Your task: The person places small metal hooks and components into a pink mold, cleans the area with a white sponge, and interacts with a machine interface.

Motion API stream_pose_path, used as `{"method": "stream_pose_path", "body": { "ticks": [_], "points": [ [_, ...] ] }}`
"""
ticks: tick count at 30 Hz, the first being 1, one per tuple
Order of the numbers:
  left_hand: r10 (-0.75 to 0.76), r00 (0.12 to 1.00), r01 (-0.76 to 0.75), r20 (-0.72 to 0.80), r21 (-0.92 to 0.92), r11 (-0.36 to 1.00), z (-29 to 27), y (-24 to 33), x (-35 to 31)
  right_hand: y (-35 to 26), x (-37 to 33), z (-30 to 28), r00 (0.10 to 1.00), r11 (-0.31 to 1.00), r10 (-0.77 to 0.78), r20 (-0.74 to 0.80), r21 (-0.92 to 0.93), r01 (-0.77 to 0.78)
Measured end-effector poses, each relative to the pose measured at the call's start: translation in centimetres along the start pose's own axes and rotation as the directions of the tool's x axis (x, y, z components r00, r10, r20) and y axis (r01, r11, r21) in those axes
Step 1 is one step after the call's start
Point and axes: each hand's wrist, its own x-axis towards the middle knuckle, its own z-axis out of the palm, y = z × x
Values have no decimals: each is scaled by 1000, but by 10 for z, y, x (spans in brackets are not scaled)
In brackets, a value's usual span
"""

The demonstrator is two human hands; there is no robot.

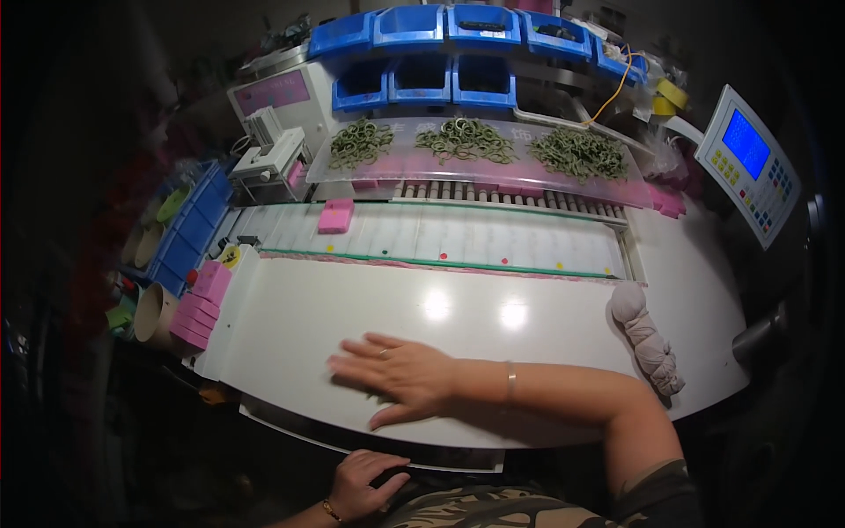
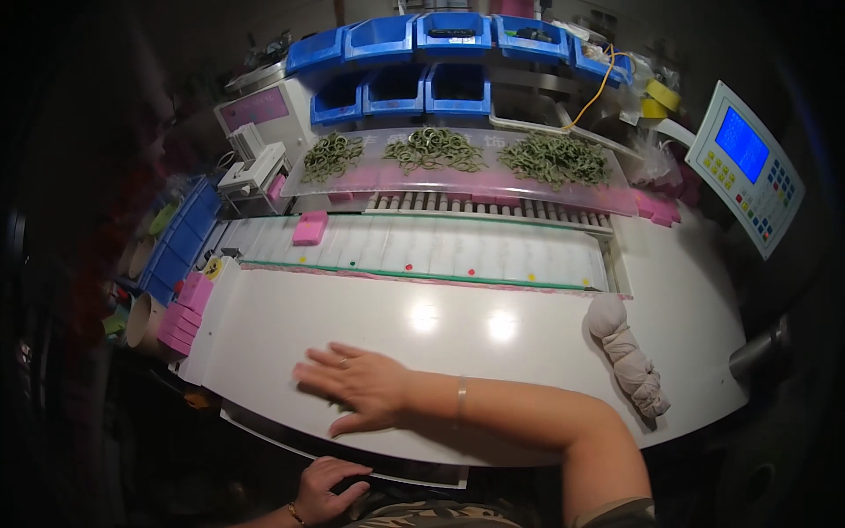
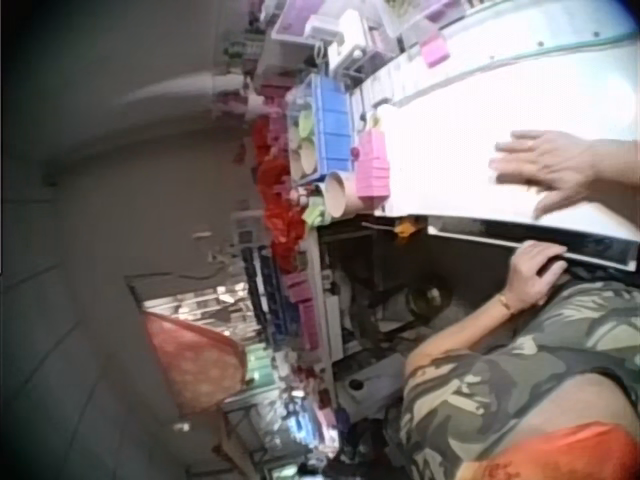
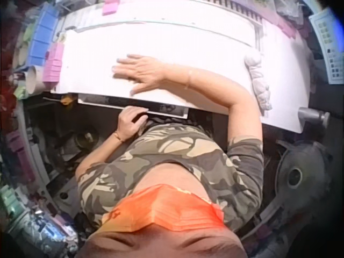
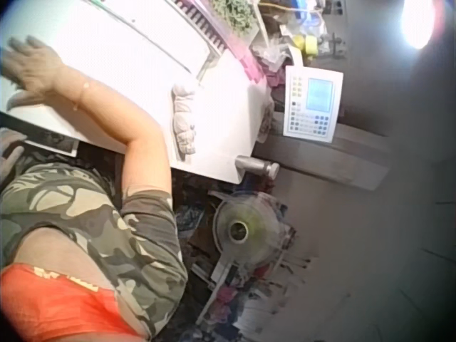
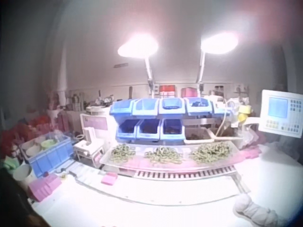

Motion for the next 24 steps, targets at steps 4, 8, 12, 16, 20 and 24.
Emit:
{"method": "stream_pose_path", "body": {
  "ticks": [4,8,12,16,20,24],
  "points": [
    [-69,997,66,-41,-61,996,2,8,-5,-18,42,37,976,966,-215,10,147,212],
    [-124,992,123,9,94,988,-4,15,-4,-38,53,53,928,916,-373,14,162,366],
    [-196,980,197,36,-40,979,1,14,-9,-48,41,50,942,901,-334,20,301,313],
    [-269,961,275,62,-132,952,0,12,-7,-53,-3,10,979,926,-185,-87,318,203],
    [-346,930,367,124,-264,892,-7,23,14,-26,-96,-94,982,974,189,-25,132,-184],
    [28,996,-18,82,-123,992,-23,38,47,11,-218,-176,686,691,723,-85,113,-714]
  ]
}}
